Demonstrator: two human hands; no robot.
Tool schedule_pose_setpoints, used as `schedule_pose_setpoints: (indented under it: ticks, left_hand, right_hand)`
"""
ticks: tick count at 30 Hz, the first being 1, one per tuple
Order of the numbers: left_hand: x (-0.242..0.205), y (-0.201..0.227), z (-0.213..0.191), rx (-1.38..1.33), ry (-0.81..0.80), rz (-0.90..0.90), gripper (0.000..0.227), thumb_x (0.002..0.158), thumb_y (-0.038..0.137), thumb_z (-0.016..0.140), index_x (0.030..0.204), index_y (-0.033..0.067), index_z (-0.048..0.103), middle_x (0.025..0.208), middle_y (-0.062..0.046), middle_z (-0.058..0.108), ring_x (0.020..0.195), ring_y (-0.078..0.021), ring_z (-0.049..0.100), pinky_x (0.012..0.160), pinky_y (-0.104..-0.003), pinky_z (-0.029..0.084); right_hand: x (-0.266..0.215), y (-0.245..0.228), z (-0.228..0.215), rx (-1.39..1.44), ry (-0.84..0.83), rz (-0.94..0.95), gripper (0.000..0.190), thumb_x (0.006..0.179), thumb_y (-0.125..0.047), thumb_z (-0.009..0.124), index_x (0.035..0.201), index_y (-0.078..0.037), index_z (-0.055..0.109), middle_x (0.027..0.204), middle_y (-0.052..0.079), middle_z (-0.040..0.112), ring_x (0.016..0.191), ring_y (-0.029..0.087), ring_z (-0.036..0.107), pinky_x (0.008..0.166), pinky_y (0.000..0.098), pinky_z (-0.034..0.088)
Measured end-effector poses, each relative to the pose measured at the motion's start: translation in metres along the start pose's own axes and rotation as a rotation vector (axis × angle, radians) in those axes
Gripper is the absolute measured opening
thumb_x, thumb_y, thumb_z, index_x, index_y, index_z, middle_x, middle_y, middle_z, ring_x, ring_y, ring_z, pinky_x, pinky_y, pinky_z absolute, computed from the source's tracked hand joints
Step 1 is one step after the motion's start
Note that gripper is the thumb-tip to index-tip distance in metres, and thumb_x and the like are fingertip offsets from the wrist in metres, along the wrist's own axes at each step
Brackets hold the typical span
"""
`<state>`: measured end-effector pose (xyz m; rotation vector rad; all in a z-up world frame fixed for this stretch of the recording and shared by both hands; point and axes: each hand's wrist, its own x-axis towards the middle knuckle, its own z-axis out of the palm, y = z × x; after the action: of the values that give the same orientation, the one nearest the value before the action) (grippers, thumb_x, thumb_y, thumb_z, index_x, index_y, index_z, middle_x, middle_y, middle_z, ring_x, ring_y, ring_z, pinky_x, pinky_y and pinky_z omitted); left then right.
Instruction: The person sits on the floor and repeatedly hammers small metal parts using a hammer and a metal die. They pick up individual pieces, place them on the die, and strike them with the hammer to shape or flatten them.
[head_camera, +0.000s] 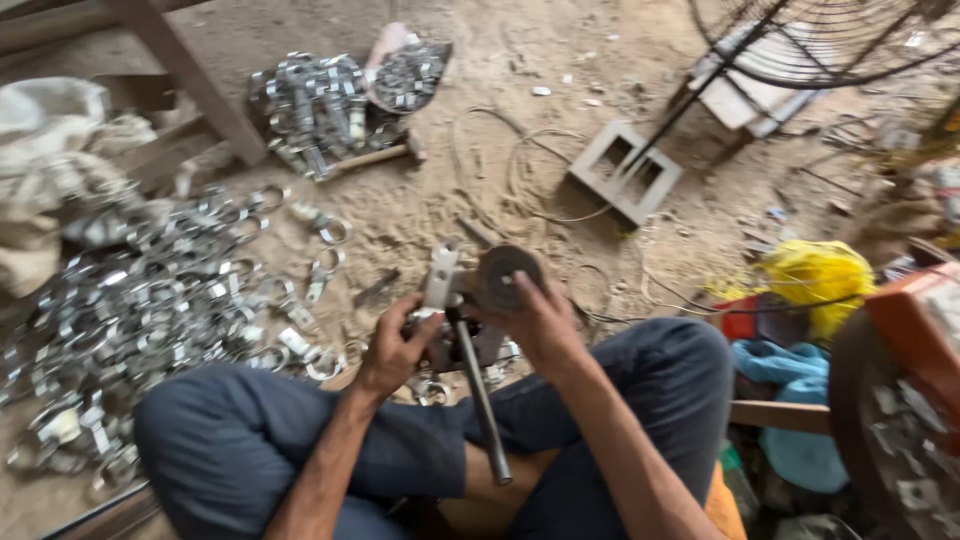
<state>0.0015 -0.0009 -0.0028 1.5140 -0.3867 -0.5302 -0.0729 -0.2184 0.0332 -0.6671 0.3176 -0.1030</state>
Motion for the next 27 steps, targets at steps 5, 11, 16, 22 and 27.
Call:
schedule_pose_setpoints:
  ticks: [5, 11, 16, 22, 27]
  left_hand:
    - [0.0, 0.006, -0.004, -0.018, -0.04, -0.063, 0.036, 0.099, 0.032, 0.067, 0.115, -0.0005, 0.071, 0.059, 0.001, 0.056, 0.044, -0.0057, 0.046, 0.041, -0.024, 0.032]
    - [0.0, -0.005, -0.004, -0.146, -0.03, -0.114, 0.041, 0.098, 0.033, 0.063, 0.12, -0.0009, 0.067, 0.065, 0.002, 0.059, 0.048, -0.0036, 0.049, 0.041, -0.022, 0.035]
    - [-0.002, -0.021, -0.01, -0.098, -0.001, -0.024, 0.041, 0.098, 0.029, 0.06, 0.121, -0.0037, 0.069, 0.08, -0.001, 0.066, 0.061, -0.0036, 0.052, 0.051, -0.021, 0.041]
    - [0.005, -0.039, 0.0, 0.15, 0.098, 0.215, 0.039, 0.099, 0.031, 0.063, 0.109, -0.0064, 0.071, 0.081, -0.005, 0.068, 0.072, -0.012, 0.062, 0.063, -0.03, 0.05]
    - [0.006, -0.032, 0.006, 0.142, -0.006, 0.278, 0.035, 0.103, 0.03, 0.059, 0.087, -0.0003, 0.066, 0.071, -0.003, 0.057, 0.069, -0.0127, 0.053, 0.064, -0.036, 0.045]
  right_hand:
    - [-0.01, 0.001, 0.031, -1.038, -0.162, -0.347, 0.057, 0.101, -0.01, 0.044, 0.155, -0.004, 0.024, 0.156, 0.025, 0.034, 0.136, 0.041, 0.052, 0.102, 0.0584, 0.05]
    - [-0.024, 0.014, 0.04, -1.633, -0.352, -0.507, 0.062, 0.107, -0.032, 0.055, 0.157, -0.009, 0.028, 0.164, 0.029, 0.018, 0.149, 0.048, 0.028, 0.112, 0.0664, 0.039]
    - [-0.022, 0.01, 0.048, -1.873, -0.398, -0.489, 0.062, 0.099, -0.039, 0.064, 0.154, -0.018, 0.043, 0.163, 0.023, 0.026, 0.144, 0.044, 0.033, 0.114, 0.0605, 0.038]
    - [-0.02, 0.005, 0.045, -1.838, -0.244, -0.47, 0.058, 0.099, -0.032, 0.062, 0.153, -0.018, 0.044, 0.162, 0.024, 0.03, 0.128, 0.043, 0.048, 0.104, 0.0544, 0.047]
    - [-0.024, 0.002, 0.052, -1.947, -0.239, -0.265, 0.057, 0.098, -0.021, 0.059, 0.154, -0.024, 0.048, 0.139, 0.023, 0.045, 0.126, 0.042, 0.046, 0.107, 0.0557, 0.042]
